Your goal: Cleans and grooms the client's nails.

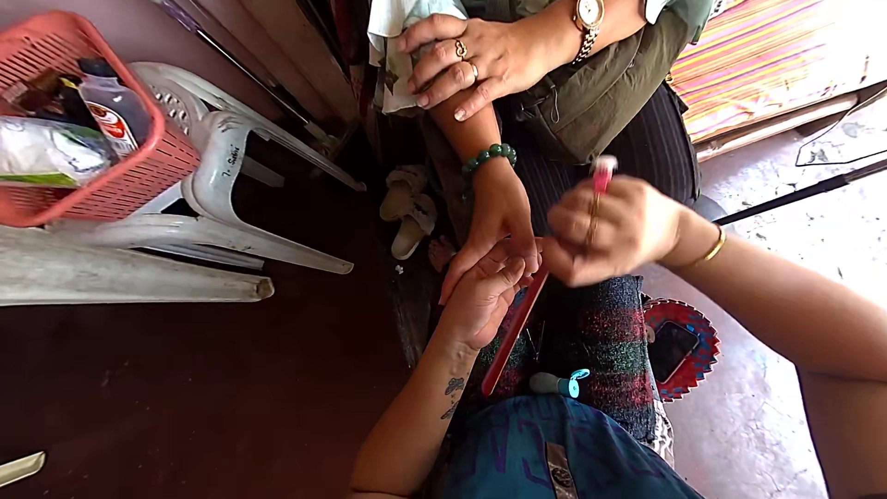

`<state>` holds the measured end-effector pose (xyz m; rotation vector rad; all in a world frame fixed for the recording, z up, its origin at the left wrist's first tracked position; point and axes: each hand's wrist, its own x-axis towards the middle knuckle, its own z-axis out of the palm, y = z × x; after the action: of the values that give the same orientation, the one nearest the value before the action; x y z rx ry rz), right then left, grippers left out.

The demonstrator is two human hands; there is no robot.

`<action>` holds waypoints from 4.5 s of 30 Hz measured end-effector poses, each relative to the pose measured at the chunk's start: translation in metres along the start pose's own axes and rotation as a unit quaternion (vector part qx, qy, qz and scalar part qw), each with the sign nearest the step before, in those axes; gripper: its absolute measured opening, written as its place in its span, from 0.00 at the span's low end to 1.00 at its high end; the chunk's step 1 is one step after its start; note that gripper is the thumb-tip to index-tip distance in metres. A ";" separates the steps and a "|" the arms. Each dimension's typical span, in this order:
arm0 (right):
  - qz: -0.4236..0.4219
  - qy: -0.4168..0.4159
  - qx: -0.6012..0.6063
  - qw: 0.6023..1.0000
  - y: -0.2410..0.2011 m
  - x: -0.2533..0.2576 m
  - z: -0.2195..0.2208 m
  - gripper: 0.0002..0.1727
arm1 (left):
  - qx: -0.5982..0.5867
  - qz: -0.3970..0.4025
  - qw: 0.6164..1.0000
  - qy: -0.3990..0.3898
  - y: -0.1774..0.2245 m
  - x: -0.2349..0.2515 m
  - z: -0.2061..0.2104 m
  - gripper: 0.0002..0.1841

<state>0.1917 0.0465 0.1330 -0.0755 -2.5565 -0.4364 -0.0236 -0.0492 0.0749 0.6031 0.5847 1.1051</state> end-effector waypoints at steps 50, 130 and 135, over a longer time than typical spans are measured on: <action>0.499 0.076 -0.109 0.856 -0.186 -0.062 -0.004 0.10 | 0.045 0.058 0.995 0.061 -0.021 0.008 0.018 0.14; 0.708 0.506 0.216 0.442 -0.213 -0.187 -0.029 0.19 | 0.151 0.173 0.968 0.104 -0.038 0.015 0.026 0.13; 0.642 0.352 0.433 0.526 -0.177 -0.092 -0.029 0.21 | 0.159 0.177 0.965 0.108 -0.043 0.018 0.024 0.13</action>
<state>0.2602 -0.1277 0.0567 -1.0459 -1.0612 1.1369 0.0259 -0.0496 0.0591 0.8967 0.8772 1.4388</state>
